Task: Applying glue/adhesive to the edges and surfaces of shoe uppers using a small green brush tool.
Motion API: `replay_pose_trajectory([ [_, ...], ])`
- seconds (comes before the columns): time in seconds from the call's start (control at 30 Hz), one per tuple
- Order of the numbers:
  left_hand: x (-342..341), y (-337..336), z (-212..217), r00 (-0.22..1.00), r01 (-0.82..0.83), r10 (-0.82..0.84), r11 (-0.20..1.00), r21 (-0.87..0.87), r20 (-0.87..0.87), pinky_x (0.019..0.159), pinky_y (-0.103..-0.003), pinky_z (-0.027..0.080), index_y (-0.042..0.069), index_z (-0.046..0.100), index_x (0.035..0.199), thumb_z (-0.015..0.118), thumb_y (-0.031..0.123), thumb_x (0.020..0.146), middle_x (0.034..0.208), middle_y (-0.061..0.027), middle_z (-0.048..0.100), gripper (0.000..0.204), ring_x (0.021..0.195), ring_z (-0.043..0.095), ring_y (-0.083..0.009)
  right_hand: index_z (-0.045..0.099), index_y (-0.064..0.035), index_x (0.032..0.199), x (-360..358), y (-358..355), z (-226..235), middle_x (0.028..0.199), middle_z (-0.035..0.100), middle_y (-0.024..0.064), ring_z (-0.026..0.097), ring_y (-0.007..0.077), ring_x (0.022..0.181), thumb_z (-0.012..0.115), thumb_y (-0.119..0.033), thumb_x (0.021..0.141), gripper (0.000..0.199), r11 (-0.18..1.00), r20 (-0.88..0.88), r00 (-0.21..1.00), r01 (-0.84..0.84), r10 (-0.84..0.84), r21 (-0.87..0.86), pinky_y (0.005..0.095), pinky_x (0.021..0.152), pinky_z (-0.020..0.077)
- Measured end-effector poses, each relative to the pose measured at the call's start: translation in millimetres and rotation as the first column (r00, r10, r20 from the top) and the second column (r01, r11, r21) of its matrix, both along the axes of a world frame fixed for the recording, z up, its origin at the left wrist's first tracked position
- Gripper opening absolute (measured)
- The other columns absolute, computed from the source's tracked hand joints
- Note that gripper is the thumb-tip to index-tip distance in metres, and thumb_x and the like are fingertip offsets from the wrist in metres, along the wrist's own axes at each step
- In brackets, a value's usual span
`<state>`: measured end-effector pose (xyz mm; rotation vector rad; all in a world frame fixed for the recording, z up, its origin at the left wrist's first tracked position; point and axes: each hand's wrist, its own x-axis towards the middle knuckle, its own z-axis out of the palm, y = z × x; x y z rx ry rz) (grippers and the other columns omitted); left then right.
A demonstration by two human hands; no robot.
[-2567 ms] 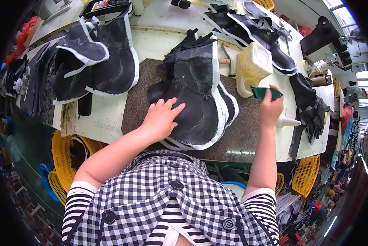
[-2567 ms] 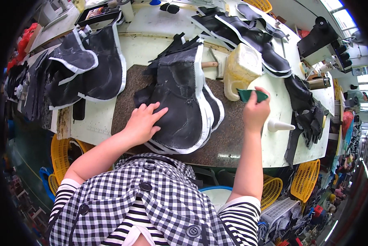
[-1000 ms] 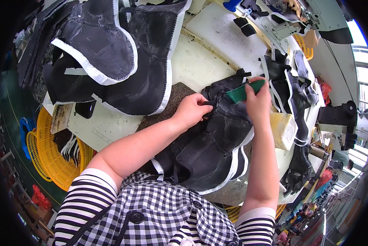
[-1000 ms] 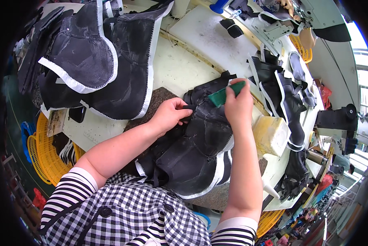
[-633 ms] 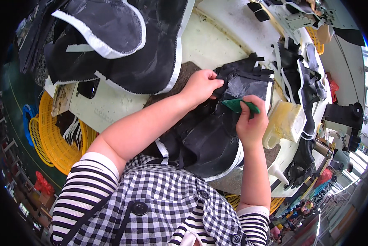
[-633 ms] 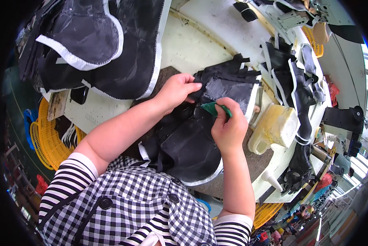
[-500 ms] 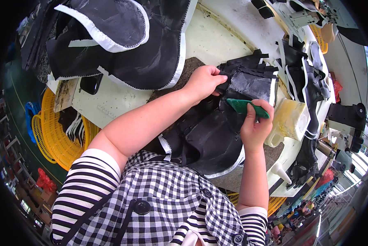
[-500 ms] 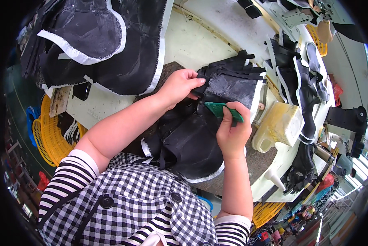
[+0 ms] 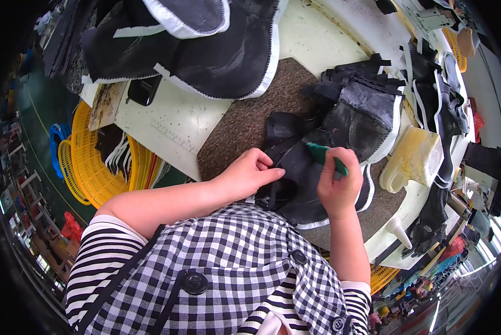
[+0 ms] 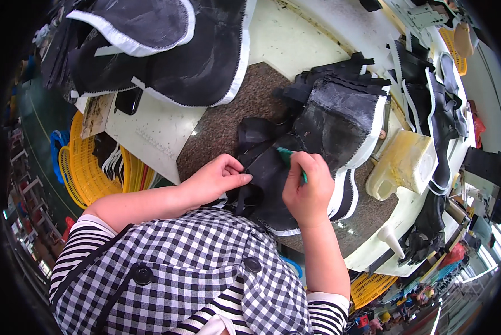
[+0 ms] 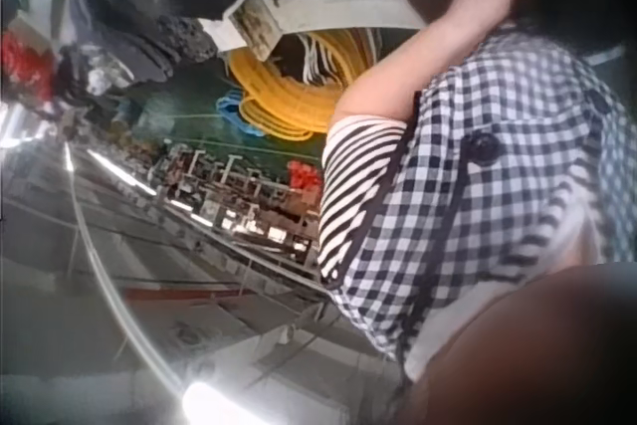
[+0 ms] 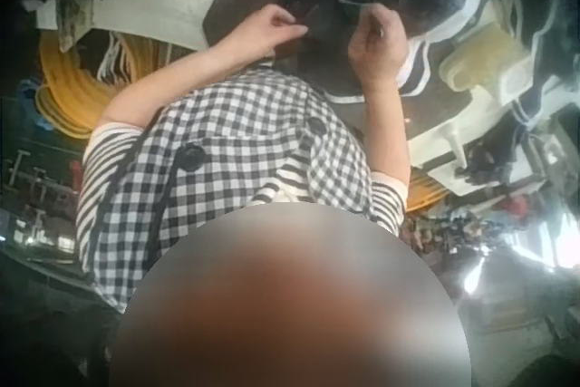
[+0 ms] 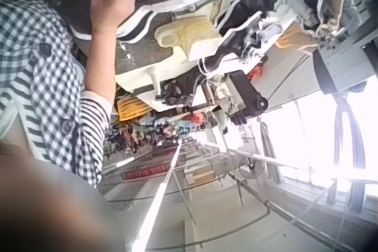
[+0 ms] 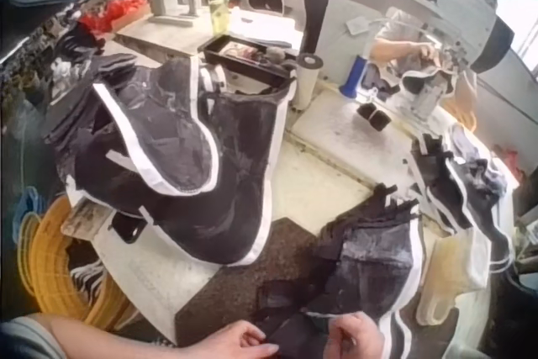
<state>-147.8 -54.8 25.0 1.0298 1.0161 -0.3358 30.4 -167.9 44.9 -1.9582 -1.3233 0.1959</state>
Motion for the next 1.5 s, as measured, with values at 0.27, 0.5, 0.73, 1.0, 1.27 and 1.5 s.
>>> replay_pose_trajectory([
  [0.27,-9.9,-13.5,-2.9,0.928,-0.356,0.370,0.914,-0.195,0.037,0.082,-0.025,0.047,-0.003,0.062,0.113,0.074,0.011,0.083,0.100,-0.0055,0.064,0.035,0.091,0.059,-0.0121,0.051,-0.0047,0.108,-11.6,16.7,20.4,0.091,0.060,0.0061,0.056,0.0113,0.076,0.060,-0.002,0.091,0.019,0.966,-0.586,0.787,0.053,-0.196,-0.252,0.0251,0.068,0.0465],
  [0.5,-11.7,-16.6,-1.4,0.936,-0.330,0.343,0.934,-0.140,0.081,0.082,-0.023,0.048,-0.003,0.062,0.113,0.074,0.009,0.083,0.098,-0.0053,0.065,0.035,0.091,0.060,-0.0104,0.051,-0.0051,0.103,-25.5,14.5,28.0,0.089,0.062,0.0130,0.065,0.0285,0.081,0.057,0.004,0.087,0.019,0.989,-0.374,0.927,-0.043,-0.013,-0.140,0.0334,0.073,0.0500],
  [0.73,-7.6,-16.6,3.4,0.937,-0.323,0.337,0.936,-0.136,0.096,0.085,-0.023,0.048,-0.002,0.061,0.113,0.074,0.008,0.084,0.100,-0.0046,0.066,0.033,0.092,0.060,-0.0088,0.058,-0.0071,0.093,11.4,0.6,6.2,0.095,0.064,0.0124,0.062,0.0315,0.080,0.064,0.006,0.067,0.029,0.992,0.301,0.945,-0.110,0.125,-0.065,0.0392,0.065,0.0508],
  [1.0,-11.3,-14.8,0.3,0.948,-0.288,0.297,0.954,-0.089,0.118,0.079,-0.023,0.049,-0.003,0.063,0.110,0.074,0.012,0.083,0.096,-0.0054,0.066,0.033,0.088,0.061,-0.0102,0.056,-0.0069,0.091,0.3,-7.9,12.8,0.081,0.064,0.0108,0.062,0.0295,0.070,0.057,0.016,0.073,0.029,0.987,-0.020,0.987,-0.158,0.158,0.027,0.0356,0.062,0.0517],
  [1.27,16.6,28.9,-11.7,0.909,-0.305,0.147,0.873,0.381,0.391,0.081,-0.026,0.047,0.002,0.062,0.104,0.068,0.017,0.090,0.096,-0.0048,0.061,0.022,0.088,0.057,-0.0108,0.056,-0.0061,0.094,35.9,-9.8,12.1,0.085,0.065,0.0128,0.064,0.0301,0.074,0.060,0.011,0.080,0.022,0.990,0.161,0.980,-0.131,0.121,0.057,0.0360,0.067,0.0519],
  [1.5,118.3,39.4,-13.8,0.771,-0.503,0.474,0.863,-0.050,0.425,0.082,-0.025,0.047,-0.002,0.058,0.117,0.069,0.015,0.089,0.104,-0.0057,0.064,0.034,0.087,0.060,-0.0103,0.056,-0.0019,0.109,51.5,-7.3,16.7,0.100,0.061,0.0094,0.060,0.0186,0.088,0.064,-0.001,0.090,0.021,0.978,-0.126,0.975,0.191,-0.180,0.082,0.0265,0.083,0.0470],
])
